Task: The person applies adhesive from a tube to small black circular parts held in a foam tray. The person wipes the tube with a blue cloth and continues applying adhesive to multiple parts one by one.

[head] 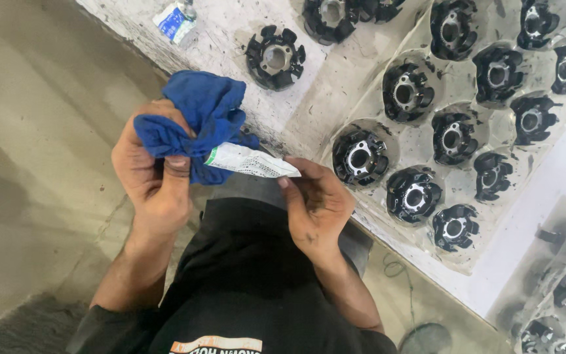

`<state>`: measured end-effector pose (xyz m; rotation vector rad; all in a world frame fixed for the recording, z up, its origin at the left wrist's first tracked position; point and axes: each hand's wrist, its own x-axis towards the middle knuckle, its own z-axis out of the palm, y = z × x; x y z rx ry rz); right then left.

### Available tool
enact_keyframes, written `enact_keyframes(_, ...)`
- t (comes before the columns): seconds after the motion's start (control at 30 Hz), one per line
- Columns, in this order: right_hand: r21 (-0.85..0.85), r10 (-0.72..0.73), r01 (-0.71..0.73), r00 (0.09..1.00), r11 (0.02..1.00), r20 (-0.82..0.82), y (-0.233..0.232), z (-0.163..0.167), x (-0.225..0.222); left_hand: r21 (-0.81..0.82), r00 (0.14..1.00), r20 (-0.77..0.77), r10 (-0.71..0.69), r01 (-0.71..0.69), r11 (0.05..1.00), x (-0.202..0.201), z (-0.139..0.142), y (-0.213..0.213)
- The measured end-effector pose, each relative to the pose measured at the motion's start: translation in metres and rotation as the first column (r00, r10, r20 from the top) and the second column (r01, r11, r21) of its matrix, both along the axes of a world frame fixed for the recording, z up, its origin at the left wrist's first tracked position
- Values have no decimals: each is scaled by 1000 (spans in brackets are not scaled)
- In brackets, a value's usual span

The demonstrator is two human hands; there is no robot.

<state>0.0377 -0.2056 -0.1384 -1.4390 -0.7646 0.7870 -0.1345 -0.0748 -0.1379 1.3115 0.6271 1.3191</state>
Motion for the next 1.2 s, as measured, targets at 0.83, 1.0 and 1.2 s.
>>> enact_keyframes(0.83,-113,-126,128,992,985,26,-11,33,21,333,947,-260,187,-94,938,16,35,-38)
enact_keyframes(1.0,-39,-93,105,965,994,245,-18,32,23,268,955,-249,163,-94,959,18,37,-38)
enact_keyframes(1.2,59,164,-182,958,982,235,-37,33,35,-121,979,86,-184,194,973,19,32,-23)
